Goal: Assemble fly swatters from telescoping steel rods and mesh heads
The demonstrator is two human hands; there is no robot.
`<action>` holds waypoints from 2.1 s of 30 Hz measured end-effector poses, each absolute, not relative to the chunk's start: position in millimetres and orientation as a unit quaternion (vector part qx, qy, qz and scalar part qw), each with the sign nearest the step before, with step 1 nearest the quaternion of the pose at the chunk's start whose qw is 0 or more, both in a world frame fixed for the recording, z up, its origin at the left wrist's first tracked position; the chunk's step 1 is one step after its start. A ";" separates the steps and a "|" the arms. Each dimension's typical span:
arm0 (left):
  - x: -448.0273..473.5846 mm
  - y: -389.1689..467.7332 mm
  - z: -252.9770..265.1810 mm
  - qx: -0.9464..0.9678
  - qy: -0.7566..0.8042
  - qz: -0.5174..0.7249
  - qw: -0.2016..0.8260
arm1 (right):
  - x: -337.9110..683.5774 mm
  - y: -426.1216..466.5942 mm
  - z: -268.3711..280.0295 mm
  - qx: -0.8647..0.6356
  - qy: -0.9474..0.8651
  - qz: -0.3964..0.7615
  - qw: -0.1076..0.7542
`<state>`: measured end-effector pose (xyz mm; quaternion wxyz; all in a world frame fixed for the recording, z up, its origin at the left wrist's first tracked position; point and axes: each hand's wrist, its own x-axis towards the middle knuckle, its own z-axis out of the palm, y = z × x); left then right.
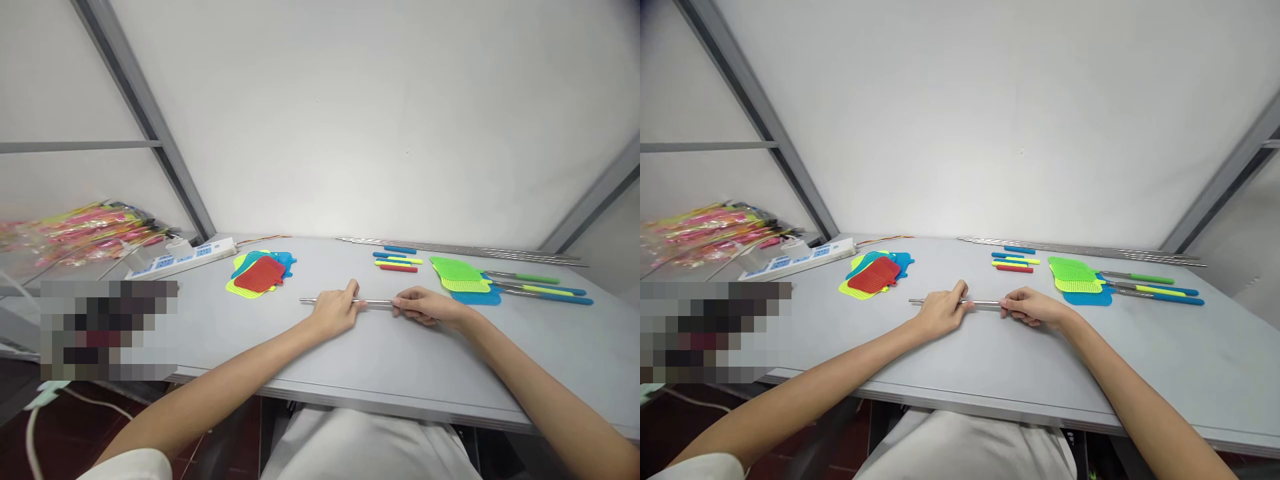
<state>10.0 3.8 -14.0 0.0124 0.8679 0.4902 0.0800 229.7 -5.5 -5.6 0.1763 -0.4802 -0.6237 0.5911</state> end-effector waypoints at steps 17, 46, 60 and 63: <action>6.0 18.7 -10.3 0.889 0.446 0.100 0.037 | 228.9 -1.6 -9.8 -0.487 -0.618 0.585 0.196; 0.2 21.8 -4.1 0.834 0.542 0.074 0.070 | 228.4 -7.6 -2.5 -0.496 -0.703 0.489 0.145; 0.1 23.0 -6.6 0.837 0.536 0.070 0.087 | 229.0 -8.3 -2.3 -0.502 -0.685 0.504 0.159; 0.0 23.4 -6.9 0.840 0.531 0.071 0.087 | 229.6 -7.8 -2.2 -0.505 -0.681 0.506 0.161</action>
